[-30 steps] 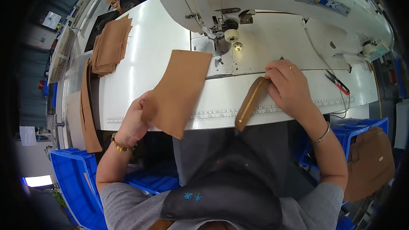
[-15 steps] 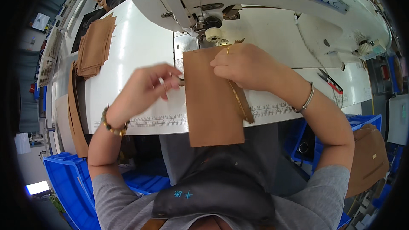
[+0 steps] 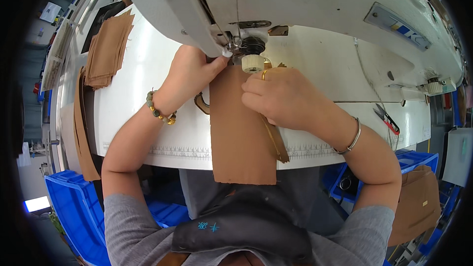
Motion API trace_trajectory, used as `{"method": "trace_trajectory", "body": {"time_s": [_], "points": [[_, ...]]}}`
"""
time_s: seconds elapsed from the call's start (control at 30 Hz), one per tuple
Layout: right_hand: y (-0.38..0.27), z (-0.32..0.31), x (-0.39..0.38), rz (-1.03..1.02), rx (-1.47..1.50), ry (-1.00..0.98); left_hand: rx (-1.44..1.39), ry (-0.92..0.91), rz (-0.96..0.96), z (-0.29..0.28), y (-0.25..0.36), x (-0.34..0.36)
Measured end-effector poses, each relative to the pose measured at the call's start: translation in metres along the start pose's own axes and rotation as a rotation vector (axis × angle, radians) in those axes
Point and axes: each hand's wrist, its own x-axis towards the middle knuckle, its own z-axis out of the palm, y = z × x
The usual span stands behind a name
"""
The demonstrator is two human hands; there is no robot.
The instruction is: Sewing a zipper onto a piece of leather using a sewing machine.
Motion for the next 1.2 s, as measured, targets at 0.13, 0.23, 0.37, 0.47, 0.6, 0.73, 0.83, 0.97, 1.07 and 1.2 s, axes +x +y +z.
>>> {"method": "trace_trajectory", "body": {"time_s": [0.13, 0.23, 0.37, 0.47, 0.6, 0.73, 0.83, 0.97, 1.07, 1.2], "points": [[-0.002, -0.002, 0.000, 0.001, -0.019, 0.009, 0.029, 0.002, 0.054, -0.002, -0.001, 0.000], [-0.003, -0.006, -0.003, 0.024, -0.037, -0.131, 0.124, -0.017, 0.112, -0.017, -0.004, -0.015], [-0.005, -0.006, -0.003, 0.029, -0.060, -0.158, 0.403, 0.087, 0.139, -0.035, -0.014, -0.032], [-0.008, -0.004, -0.002, 0.052, -0.067, -0.178, 0.473, 0.273, 0.409, -0.026, -0.016, -0.035], [-0.008, 0.004, 0.000, 0.072, -0.051, -0.055, 0.599, 0.136, 0.493, -0.001, -0.011, -0.046], [-0.006, 0.004, -0.001, 0.043, 0.000, -0.013, 0.806, 0.219, 0.433, -0.003, -0.022, -0.026], [-0.002, -0.004, -0.004, 0.018, 0.042, -0.107, 0.757, 0.259, 0.366, -0.017, -0.033, -0.023], [-0.003, -0.005, -0.006, 0.038, 0.057, -0.109, 0.351, 0.199, 0.279, -0.023, -0.026, -0.035], [-0.010, 0.004, -0.005, 0.096, 0.008, -0.071, 0.084, -0.037, 0.142, -0.029, -0.013, -0.048], [-0.016, 0.013, -0.005, 0.141, -0.102, -0.017, -0.450, -0.301, -0.206, -0.046, -0.006, -0.053]]}}
